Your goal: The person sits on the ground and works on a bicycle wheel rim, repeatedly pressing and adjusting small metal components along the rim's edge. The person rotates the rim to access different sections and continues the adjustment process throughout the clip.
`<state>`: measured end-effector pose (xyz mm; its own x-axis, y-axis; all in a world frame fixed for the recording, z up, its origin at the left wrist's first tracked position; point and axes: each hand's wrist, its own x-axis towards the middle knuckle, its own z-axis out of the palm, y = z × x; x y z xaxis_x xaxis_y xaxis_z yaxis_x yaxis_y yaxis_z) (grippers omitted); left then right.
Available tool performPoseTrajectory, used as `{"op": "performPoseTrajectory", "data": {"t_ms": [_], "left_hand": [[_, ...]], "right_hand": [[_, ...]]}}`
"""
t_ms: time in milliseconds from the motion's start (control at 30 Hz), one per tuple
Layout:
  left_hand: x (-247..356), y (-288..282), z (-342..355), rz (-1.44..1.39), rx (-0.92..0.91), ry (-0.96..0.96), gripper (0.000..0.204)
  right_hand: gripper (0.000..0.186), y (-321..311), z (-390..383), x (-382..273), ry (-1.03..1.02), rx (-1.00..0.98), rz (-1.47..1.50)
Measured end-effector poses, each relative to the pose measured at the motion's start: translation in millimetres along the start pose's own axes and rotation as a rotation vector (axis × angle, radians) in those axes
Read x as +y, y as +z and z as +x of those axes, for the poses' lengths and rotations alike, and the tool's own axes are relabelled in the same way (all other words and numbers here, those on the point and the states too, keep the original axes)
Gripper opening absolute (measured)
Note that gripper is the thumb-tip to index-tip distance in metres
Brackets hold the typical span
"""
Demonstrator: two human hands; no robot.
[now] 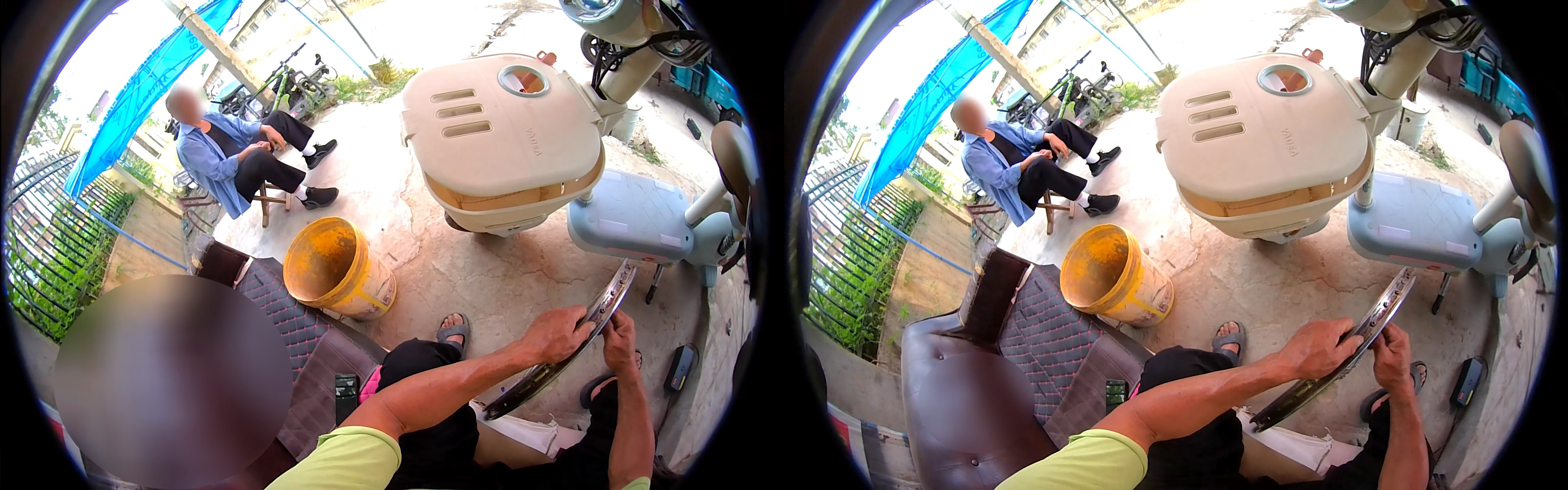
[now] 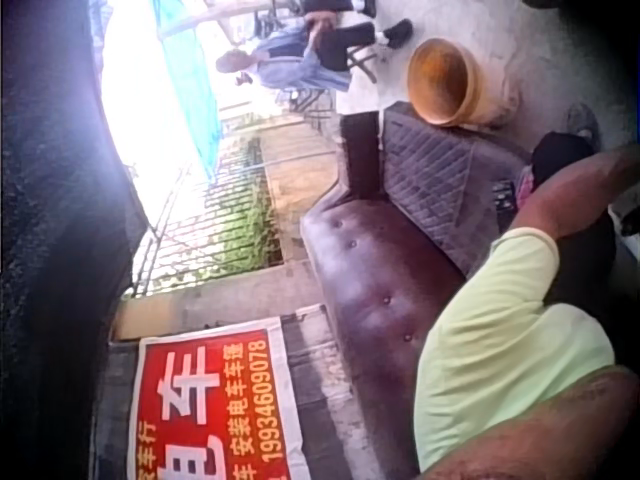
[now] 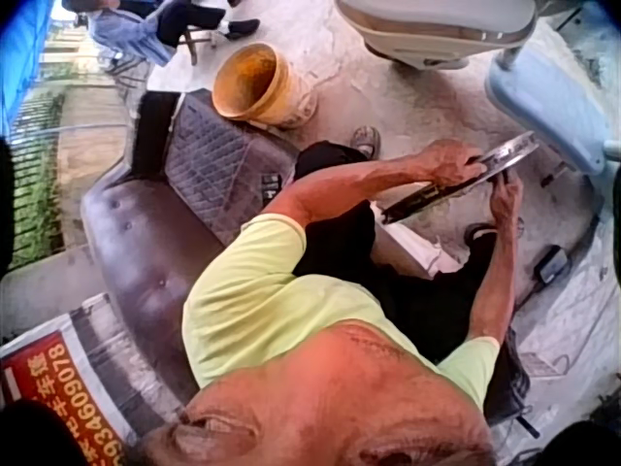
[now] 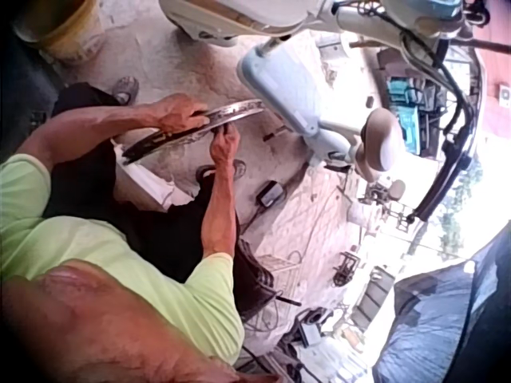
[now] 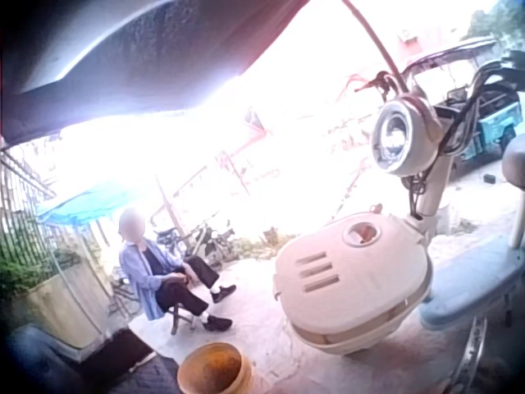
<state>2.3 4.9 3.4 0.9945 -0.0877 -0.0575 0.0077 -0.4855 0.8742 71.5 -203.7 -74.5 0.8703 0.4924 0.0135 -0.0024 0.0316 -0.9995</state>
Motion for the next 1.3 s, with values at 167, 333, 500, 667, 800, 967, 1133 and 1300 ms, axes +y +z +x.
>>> {"op": "performPoseTrajectory", "data": {"t_ms": [167,333,500,667,800,967,1133,1300], "left_hand": [[0,0,1,-0.006,0.018,0.013,0.036],[-1,-1,1,0.009,0.029,0.022,0.036],[-1,1,2,0.008,0.031,0.029,0.035],[2,-1,0,-0.011,0.013,0.028,0.035],[3,-2,-1,-0.007,-0.010,0.019,0.034],[3,0,0,-0.009,-0.020,0.013,0.034],[-1,1,3,-0.009,0.007,0.023,0.036],[-4,2,3,-0.013,0.030,0.030,0.036]], "right_hand": [[0.013,11,-1,14,-0.100,0.158,-0.060],[0.014,33,-4,-10,-0.209,0.279,-0.365],[0.013,32,-6,0,-0.221,0.328,-0.421],[0.013,15,-5,-8,-0.082,0.114,-0.194],[0.015,2,-2,-24,0.071,-0.052,-0.033],[0.015,0,-3,-21,-0.029,-0.049,-0.161],[0.014,15,-4,-10,-0.152,0.146,-0.341],[0.016,33,-5,1,-0.244,0.319,-0.436]]}}
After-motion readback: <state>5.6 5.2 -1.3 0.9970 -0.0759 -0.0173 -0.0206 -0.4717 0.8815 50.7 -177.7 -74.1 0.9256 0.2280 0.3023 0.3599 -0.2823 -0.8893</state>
